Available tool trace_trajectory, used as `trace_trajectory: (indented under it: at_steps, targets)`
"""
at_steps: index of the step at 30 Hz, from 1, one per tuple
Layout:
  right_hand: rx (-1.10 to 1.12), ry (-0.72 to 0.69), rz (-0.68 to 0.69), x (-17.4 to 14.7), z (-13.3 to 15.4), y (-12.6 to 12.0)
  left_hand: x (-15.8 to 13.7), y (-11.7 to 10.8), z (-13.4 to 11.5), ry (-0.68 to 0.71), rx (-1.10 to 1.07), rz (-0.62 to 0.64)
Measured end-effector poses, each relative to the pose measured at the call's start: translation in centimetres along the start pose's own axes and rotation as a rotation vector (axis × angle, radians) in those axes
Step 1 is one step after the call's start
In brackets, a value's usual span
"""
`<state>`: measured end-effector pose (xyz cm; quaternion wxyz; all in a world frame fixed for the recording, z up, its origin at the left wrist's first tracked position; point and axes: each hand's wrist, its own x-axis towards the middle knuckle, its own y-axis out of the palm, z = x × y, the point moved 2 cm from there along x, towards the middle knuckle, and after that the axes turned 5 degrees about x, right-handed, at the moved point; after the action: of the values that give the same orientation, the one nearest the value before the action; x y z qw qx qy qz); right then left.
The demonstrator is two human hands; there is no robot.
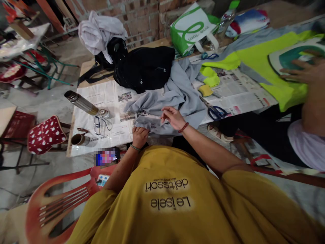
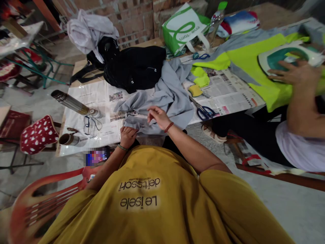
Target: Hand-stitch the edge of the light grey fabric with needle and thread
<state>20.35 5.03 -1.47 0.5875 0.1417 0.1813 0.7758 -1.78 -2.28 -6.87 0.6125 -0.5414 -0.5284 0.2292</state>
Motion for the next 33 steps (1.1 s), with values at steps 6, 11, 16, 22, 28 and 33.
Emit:
trace_trajectory:
  at_steps: [6, 11, 16, 22, 28, 33]
  targets:
    - [-0.181, 0.172, 0.237, -3.9, -1.6, 0.9, -0.8, 1.2, 0.3, 0.029, -0.024, 0.003]
    - [-0.507, 0.2, 0.301, -6.2, -1.8, -0.5, -0.9, 1.7, 0.4, -0.013, -0.032, -0.002]
    - [-0.692, 0.045, 0.261, -6.5, -1.7, 0.5, -1.0, 1.6, 0.6, 0.012, -0.086, 0.029]
    - [-1.074, -0.259, 0.008, -3.6, -2.0, 2.5, -1.1, 1.6, 0.8, 0.009, -0.091, 0.023]
    - [-1.524, -0.157, 0.107, -3.6, -3.6, -0.2, -0.9, 1.1, 1.1, -0.158, 0.01, 0.001]
    - [-1.592, -0.195, 0.045, -0.3, -0.4, -3.2, 2.3, 0.0, 1.7, -0.18, 0.056, 0.045]
